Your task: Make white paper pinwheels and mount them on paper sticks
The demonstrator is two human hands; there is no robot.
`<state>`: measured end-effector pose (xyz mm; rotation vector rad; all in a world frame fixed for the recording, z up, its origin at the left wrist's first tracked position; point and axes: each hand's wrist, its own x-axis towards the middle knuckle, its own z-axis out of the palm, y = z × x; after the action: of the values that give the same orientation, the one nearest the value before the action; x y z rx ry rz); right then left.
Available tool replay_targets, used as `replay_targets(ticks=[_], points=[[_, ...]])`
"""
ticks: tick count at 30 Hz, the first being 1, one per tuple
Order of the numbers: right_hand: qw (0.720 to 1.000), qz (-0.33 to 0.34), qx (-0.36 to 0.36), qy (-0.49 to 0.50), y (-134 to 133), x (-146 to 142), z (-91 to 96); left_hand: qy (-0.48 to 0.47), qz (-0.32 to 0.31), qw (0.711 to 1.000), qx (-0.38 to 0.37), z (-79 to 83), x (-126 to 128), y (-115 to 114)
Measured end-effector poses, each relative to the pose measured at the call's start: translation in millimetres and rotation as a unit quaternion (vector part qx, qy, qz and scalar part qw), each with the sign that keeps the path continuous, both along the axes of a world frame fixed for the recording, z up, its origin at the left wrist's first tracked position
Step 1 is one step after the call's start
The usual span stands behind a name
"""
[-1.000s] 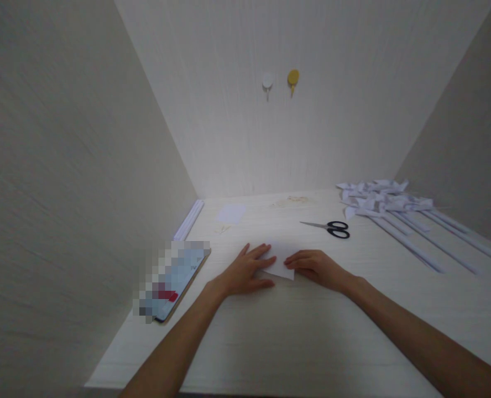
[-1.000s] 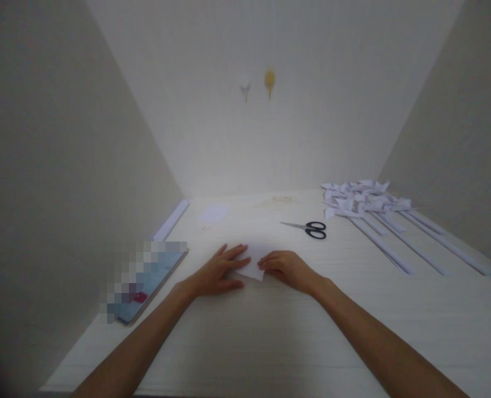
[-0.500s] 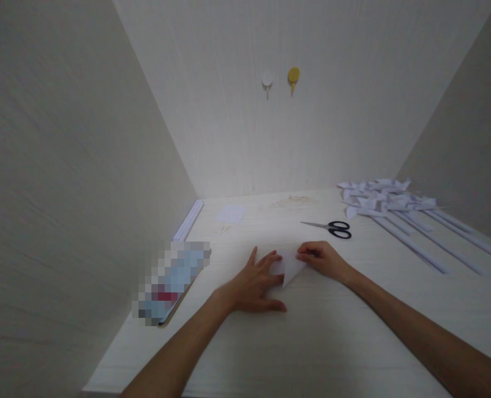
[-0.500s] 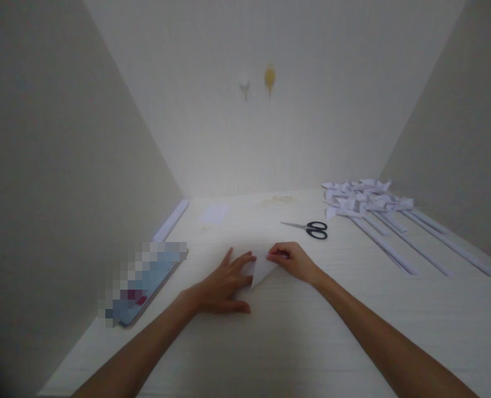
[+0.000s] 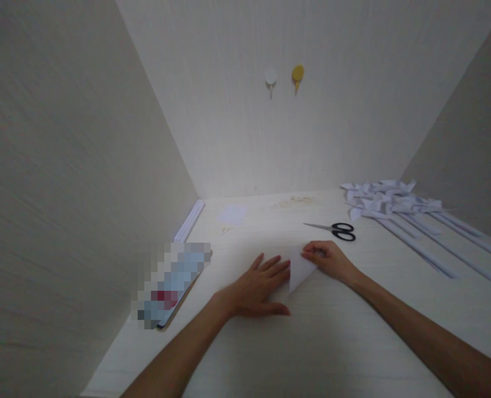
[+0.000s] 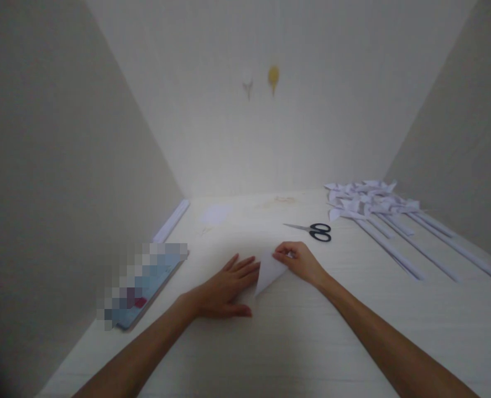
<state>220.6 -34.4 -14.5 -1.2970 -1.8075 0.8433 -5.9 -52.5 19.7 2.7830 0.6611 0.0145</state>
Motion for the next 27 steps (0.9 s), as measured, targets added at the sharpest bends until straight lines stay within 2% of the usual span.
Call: replay_targets(ticks=[6,14,27], points=[[0.997,0.01,0.008,-0.076,0.5,-0.6,-2.3,0.003,0.001,1.0,0.018,0.0,0.2,-2.2],[0.969,-0.055,0.044,-0.236,-4.9,-5.0,-1.6,0.002,0.005,1.0,0.017,-1.9,0.8,-1.7],[0.937,-0.053,0.078,-0.336,-11.1,-19.2,9.7,0.0,0.006,1.0,0.014,-1.2,1.7,-0.5]])
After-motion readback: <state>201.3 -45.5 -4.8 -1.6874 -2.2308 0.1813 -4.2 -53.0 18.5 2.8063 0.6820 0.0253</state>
